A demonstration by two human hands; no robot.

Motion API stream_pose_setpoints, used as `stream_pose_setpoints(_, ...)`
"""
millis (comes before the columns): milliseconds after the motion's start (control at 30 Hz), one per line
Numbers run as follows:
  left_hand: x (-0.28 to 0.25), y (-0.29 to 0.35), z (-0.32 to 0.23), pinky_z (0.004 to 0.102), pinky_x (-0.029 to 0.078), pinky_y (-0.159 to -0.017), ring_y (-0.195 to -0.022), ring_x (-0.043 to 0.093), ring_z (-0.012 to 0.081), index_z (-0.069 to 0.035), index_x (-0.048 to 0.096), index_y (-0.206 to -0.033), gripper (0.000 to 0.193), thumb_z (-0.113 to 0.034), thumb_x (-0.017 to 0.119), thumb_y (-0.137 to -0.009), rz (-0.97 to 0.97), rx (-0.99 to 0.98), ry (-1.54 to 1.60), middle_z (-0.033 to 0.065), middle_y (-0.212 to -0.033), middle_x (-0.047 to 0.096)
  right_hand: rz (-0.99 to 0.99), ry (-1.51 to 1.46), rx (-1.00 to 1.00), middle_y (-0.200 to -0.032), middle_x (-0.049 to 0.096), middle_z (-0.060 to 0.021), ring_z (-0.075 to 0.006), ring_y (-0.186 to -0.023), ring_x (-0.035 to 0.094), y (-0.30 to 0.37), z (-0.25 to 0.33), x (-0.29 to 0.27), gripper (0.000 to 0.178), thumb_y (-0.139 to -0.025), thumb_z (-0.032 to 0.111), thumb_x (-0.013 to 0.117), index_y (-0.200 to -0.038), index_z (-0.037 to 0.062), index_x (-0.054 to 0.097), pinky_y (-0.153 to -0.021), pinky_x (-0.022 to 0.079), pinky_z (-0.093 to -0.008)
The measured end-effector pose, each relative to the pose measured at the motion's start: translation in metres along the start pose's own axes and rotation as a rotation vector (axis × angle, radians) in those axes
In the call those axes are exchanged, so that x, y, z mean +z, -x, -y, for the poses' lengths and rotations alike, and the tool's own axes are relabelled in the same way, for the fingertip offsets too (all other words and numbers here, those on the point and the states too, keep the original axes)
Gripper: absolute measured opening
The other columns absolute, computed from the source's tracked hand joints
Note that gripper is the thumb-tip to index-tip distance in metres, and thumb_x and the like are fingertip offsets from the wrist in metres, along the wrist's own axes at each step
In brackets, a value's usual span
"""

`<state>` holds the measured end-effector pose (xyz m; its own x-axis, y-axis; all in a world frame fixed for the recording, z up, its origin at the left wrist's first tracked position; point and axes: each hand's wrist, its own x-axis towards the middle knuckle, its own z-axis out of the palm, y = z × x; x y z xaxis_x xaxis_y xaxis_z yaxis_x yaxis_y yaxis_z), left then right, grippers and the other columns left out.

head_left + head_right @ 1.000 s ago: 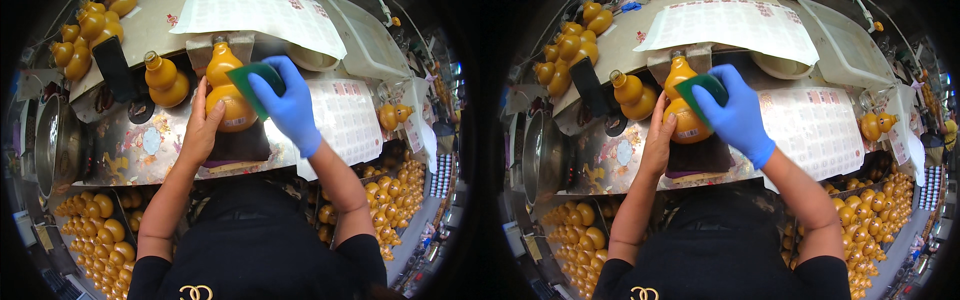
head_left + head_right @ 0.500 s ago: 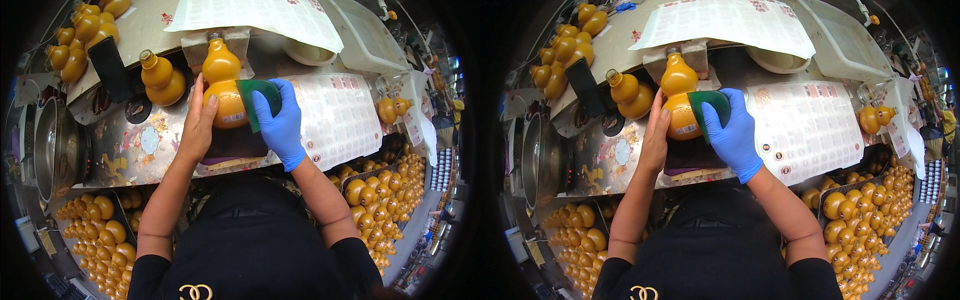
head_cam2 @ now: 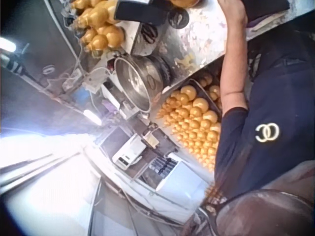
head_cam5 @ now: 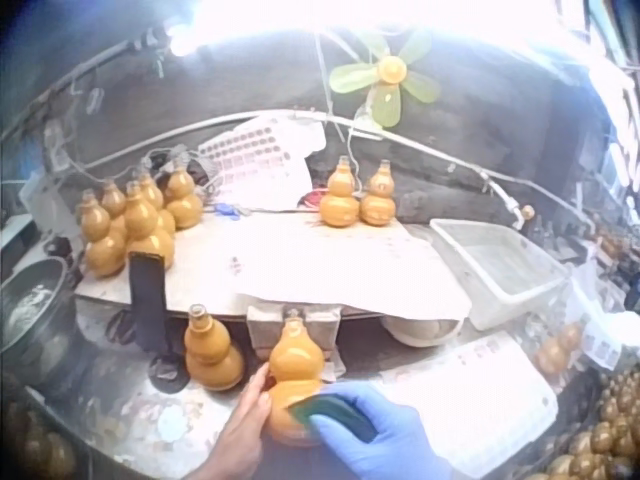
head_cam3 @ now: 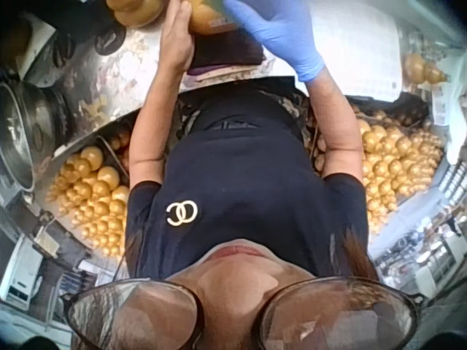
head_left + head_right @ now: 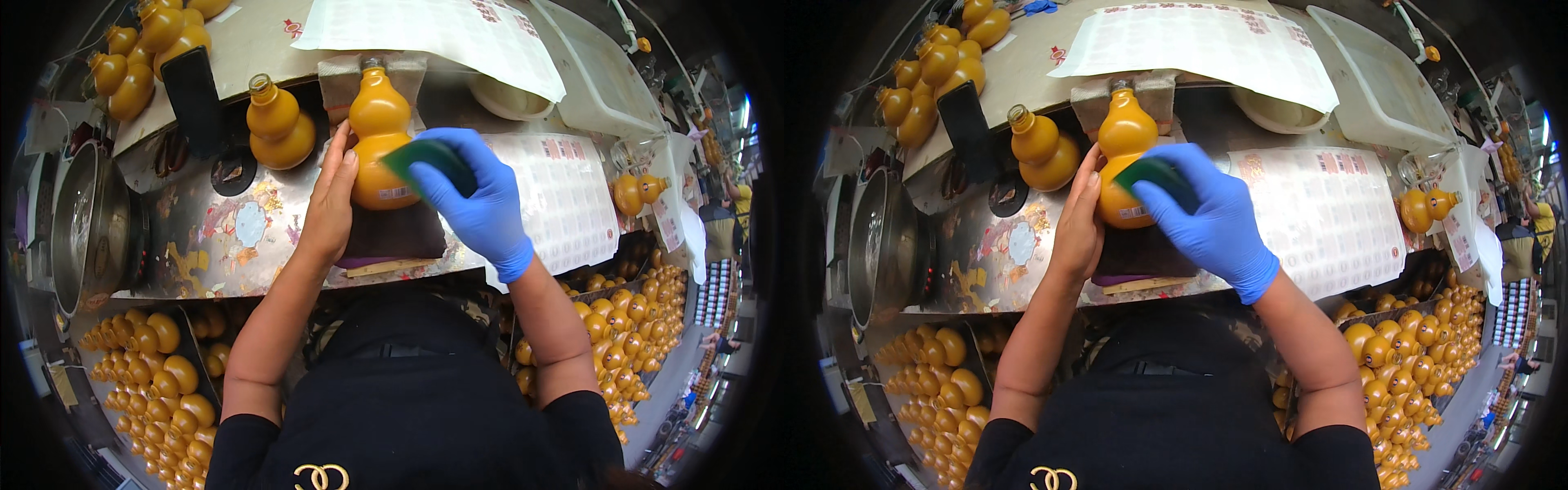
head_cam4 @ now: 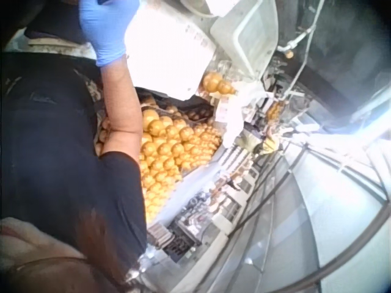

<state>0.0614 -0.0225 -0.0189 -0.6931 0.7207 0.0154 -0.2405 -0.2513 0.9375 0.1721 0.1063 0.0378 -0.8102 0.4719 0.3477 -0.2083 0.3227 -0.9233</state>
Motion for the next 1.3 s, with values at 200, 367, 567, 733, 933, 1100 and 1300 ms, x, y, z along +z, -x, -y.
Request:
stream_pose_setpoints(200,0.001,0.002,0.001,0.0335,0.023,-0.113,-0.137,0.031,0.0209,-0.003,0.023,-0.147,0.049,-0.022,0.029,-0.102,-0.047,-0.032,0.067,0.0124,-0.147,0.032,0.502,0.232,0.135,-0.097,0.066,-0.0056,-0.0092,-0.092,0.059,-0.063,-0.007,-0.018,0.031,-0.088,0.021,0.068,-0.111,0.0022,0.059,-0.085,0.049,-0.0265)
stream_pose_setpoints(367,0.0,0.003,0.001,0.0337,0.023,-0.113,-0.136,0.032,0.0206,-0.004,0.023,-0.147,0.049,-0.02,0.03,-0.102,-0.068,-0.041,0.033,0.0117,-0.146,0.033,0.609,0.396,0.037,-0.1,0.067,-0.0088,-0.0136,-0.092,0.062,-0.082,-0.01,-0.018,0.038,-0.088,0.028,0.067,-0.116,0.0028,0.057,-0.087,0.049,-0.0295)
stream_pose_setpoints(567,0.007,0.0,-0.016,0.0347,0.027,-0.11,-0.132,0.035,0.0242,-0.002,0.02,-0.147,0.073,-0.034,0.056,-0.093,-0.066,-0.003,-0.183,0.0167,-0.142,0.034,0.655,0.465,-0.03,-0.1,0.067,-0.0134,-0.0191,-0.09,0.064,-0.092,-0.009,-0.018,0.039,-0.087,0.029,0.067,-0.116,0.0041,0.057,-0.085,0.05,-0.0313)
stream_pose_setpoints(733,0.002,-0.012,-0.007,0.0331,0.029,-0.108,-0.13,0.039,0.0232,-0.004,0.02,-0.148,0.073,-0.031,0.058,-0.092,-0.079,0.001,-0.441,0.0148,-0.142,0.035,0.609,0.534,-0.142,-0.101,0.066,-0.0172,-0.0286,-0.09,0.066,-0.097,-0.013,-0.014,0.037,-0.087,0.027,0.066,-0.114,0.0044,0.056,-0.083,0.051,-0.0337)
stream_pose_setpoints(933,-0.001,-0.008,-0.014,0.0327,0.03,-0.108,-0.13,0.039,0.0233,-0.002,0.021,-0.147,0.061,-0.029,0.046,-0.099,-0.027,-0.069,-0.049,0.0156,-0.14,0.039,0.036,0.402,-0.601,-0.092,0.066,-0.0071,-0.0279,-0.078,0.063,-0.063,-0.025,-0.004,0.022,-0.085,0.016,0.066,-0.106,0.0105,0.063,-0.07,0.051,-0.0372)
stream_pose_setpoints(1100,0.0,-0.006,-0.009,0.031,0.027,-0.11,-0.131,0.037,0.0211,-0.003,0.025,-0.146,0.055,-0.029,0.042,-0.101,-0.024,-0.088,0.001,0.0139,-0.142,0.039,0.254,0.768,-0.839,-0.101,0.066,0.0021,-0.0149,-0.086,0.058,0.013,-0.03,-0.019,0.041,-0.064,0.004,0.071,-0.102,0.0193,0.072,-0.065,0.048,-0.0273)
stream_pose_setpoints(1300,-0.008,-0.008,-0.003,0.0321,0.025,-0.111,-0.134,0.033,0.0218,-0.005,0.019,-0.149,0.059,-0.029,0.042,-0.1,-0.033,-0.085,-0.042,0.0132,-0.145,0.033,0.513,0.73,-0.702,-0.103,0.064,0.001,-0.0146,-0.093,0.059,0.042,-0.048,-0.024,0.036,-0.074,0.007,0.062,-0.109,0.0152,0.065,-0.068,0.045,-0.0283)
